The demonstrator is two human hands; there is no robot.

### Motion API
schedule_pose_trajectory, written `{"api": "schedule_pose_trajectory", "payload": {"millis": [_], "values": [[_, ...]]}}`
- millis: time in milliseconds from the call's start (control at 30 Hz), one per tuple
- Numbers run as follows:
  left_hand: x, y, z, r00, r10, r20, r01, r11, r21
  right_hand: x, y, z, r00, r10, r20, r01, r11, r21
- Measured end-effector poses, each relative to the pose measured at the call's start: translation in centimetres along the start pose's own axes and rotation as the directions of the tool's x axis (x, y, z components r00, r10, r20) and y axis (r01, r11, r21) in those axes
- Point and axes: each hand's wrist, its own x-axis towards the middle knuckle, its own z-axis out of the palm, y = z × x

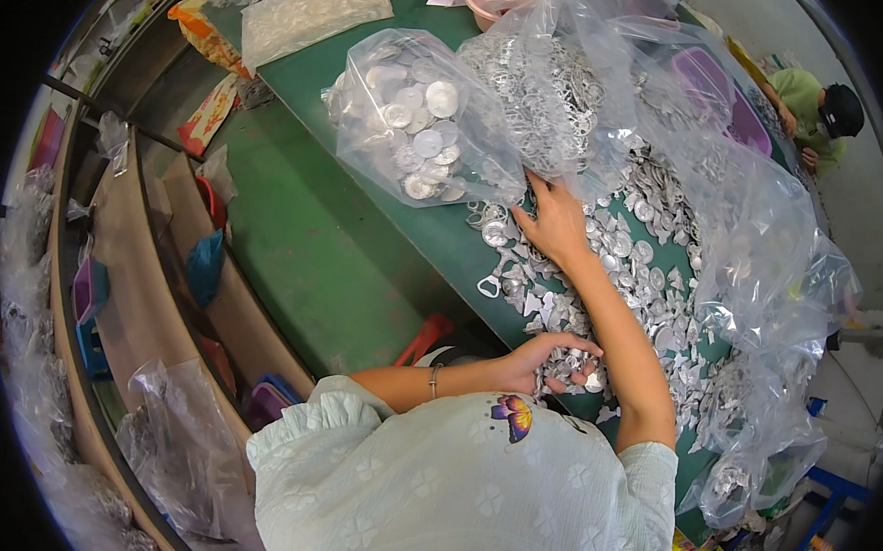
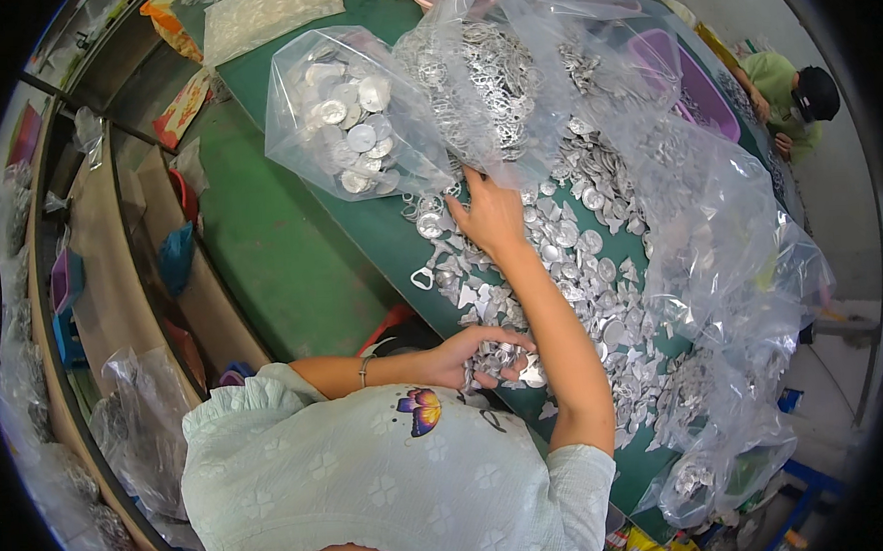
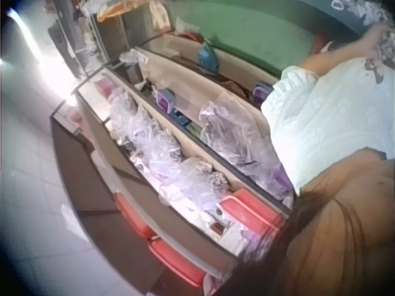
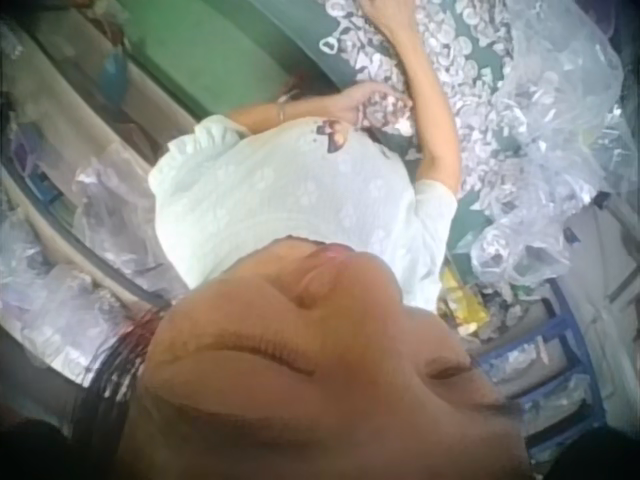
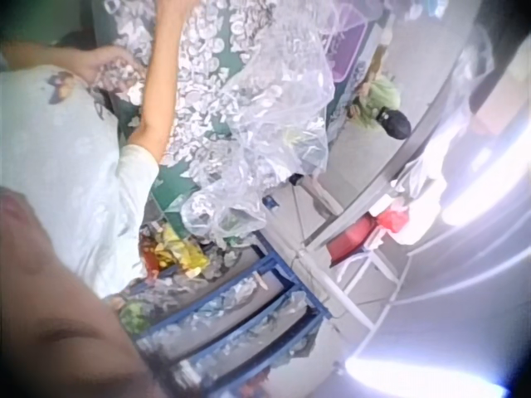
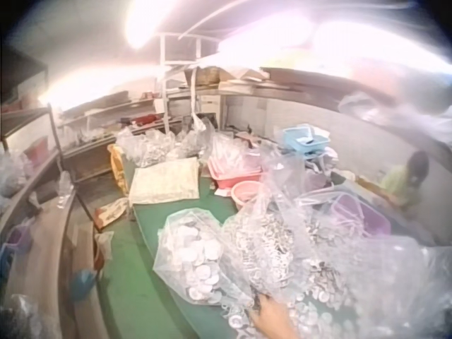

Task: The person sorts through a large pile of silver metallic hardware components on a green table, picking up small handfuls to check them and then placing them into plastic bags.

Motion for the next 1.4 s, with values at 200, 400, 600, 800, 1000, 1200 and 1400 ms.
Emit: {"api": "schedule_pose_trajectory", "payload": {"millis": [200, 400, 600, 800, 1000, 1200, 1400], "values": [[-0.4, 0.3, 0.2, 0.999, 0.005, -0.047, -0.004, 1.0, 0.013, -2.4, 0.1, -1.5, 0.999, -0.054, -0.002, 0.054, 0.998, 0.028], [-0.5, 0.3, 0.2, 0.999, -0.005, -0.046, 0.004, 1.0, -0.011, -4.3, 0.3, -5.7, 0.993, -0.059, 0.106, 0.042, 0.987, 0.153], [-0.3, 0.3, 0.1, 0.999, 0.024, -0.024, -0.025, 0.999, -0.024, -2.1, 1.4, -5.1, 0.993, 0.075, -0.094, -0.062, 0.988, 0.139], [-0.6, 0.3, 0.3, 0.998, 0.033, -0.044, -0.034, 0.999, -0.014, -0.2, 0.7, -2.5, 0.993, 0.099, 0.056, -0.102, 0.994, 0.045], [-0.7, 0.5, -0.2, 0.994, 0.075, -0.075, -0.08, 0.995, -0.061, -3.7, 4.0, -6.0, 0.967, 0.252, -0.05, -0.233, 0.942, 0.24], [-0.5, 0.6, 0.6, 0.997, 0.027, -0.067, -0.031, 0.998, -0.054, -5.0, 4.1, -8.0, 0.97, 0.243, 0.018, -0.241, 0.949, 0.205], [-0.7, 0.5, 0.6, 0.997, 0.034, -0.062, -0.036, 0.999, -0.036, -6.0, 1.5, -7.5, 0.981, 0.125, 0.15, -0.125, 0.992, -0.01]]}}
